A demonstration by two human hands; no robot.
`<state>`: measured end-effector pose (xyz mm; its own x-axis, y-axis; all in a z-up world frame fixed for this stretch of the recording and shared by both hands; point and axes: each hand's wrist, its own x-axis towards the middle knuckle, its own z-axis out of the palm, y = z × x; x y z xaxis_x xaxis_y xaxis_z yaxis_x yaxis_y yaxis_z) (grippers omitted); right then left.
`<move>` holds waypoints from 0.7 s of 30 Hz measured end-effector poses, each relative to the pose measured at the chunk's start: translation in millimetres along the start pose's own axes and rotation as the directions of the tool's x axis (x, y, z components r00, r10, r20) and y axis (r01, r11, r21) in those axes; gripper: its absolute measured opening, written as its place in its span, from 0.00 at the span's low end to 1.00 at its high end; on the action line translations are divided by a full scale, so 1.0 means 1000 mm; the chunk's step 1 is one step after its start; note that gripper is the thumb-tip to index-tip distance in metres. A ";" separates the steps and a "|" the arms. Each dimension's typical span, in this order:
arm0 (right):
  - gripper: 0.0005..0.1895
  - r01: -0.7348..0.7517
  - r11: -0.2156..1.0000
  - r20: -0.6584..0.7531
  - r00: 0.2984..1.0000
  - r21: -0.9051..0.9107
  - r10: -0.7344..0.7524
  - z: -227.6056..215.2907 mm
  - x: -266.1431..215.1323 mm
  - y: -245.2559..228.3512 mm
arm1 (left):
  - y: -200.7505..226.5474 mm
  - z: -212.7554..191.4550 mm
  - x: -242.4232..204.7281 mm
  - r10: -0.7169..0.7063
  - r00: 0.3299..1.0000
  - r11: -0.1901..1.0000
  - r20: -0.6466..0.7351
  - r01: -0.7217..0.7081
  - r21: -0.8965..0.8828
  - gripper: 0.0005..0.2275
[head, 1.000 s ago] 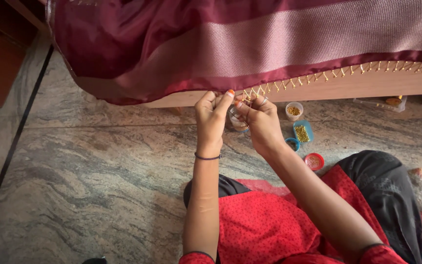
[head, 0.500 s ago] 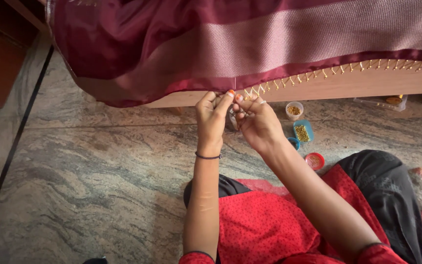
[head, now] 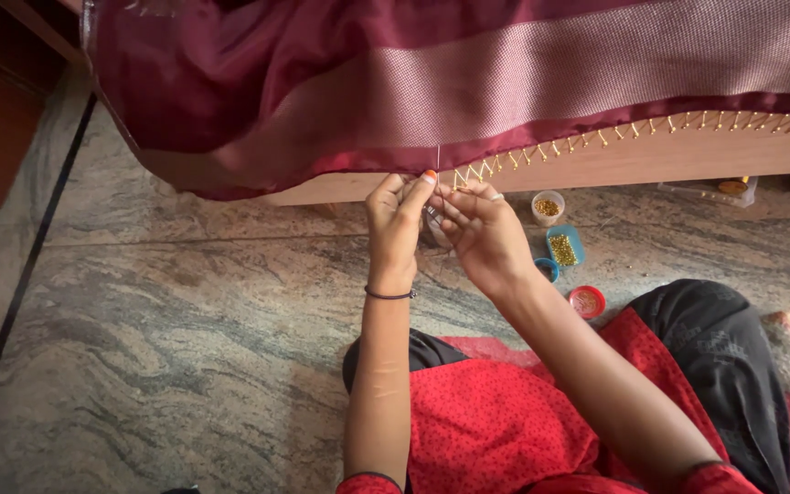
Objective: The recorder is hand-sewing decorative gold beads onto the gold-embroidered border of a maroon saree.
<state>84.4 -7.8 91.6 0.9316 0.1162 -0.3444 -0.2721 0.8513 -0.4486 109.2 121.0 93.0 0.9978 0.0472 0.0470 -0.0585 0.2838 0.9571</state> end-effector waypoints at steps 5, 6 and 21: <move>0.13 0.349 0.922 -0.042 0.932 -0.166 -0.360 -0.031 0.001 0.007 | -0.003 0.002 0.000 0.022 1.000 1.000 -0.002 -0.022 -0.005 0.15; 0.13 0.347 0.923 -0.041 0.933 -0.168 -0.359 -0.031 0.001 0.006 | 0.000 0.004 -0.001 0.023 1.000 1.000 -0.004 -0.023 -0.006 0.15; 0.04 0.504 0.274 0.326 0.802 -0.819 -0.501 0.028 0.004 -0.058 | 0.012 0.017 -0.003 0.016 0.999 0.999 0.029 -0.017 0.031 0.04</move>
<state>110.8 -42.4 139.6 0.9618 -0.1661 0.2174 0.1977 -0.1271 -0.9720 105.9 107.8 109.1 0.9972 0.0237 0.0704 -0.0741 0.2530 0.9646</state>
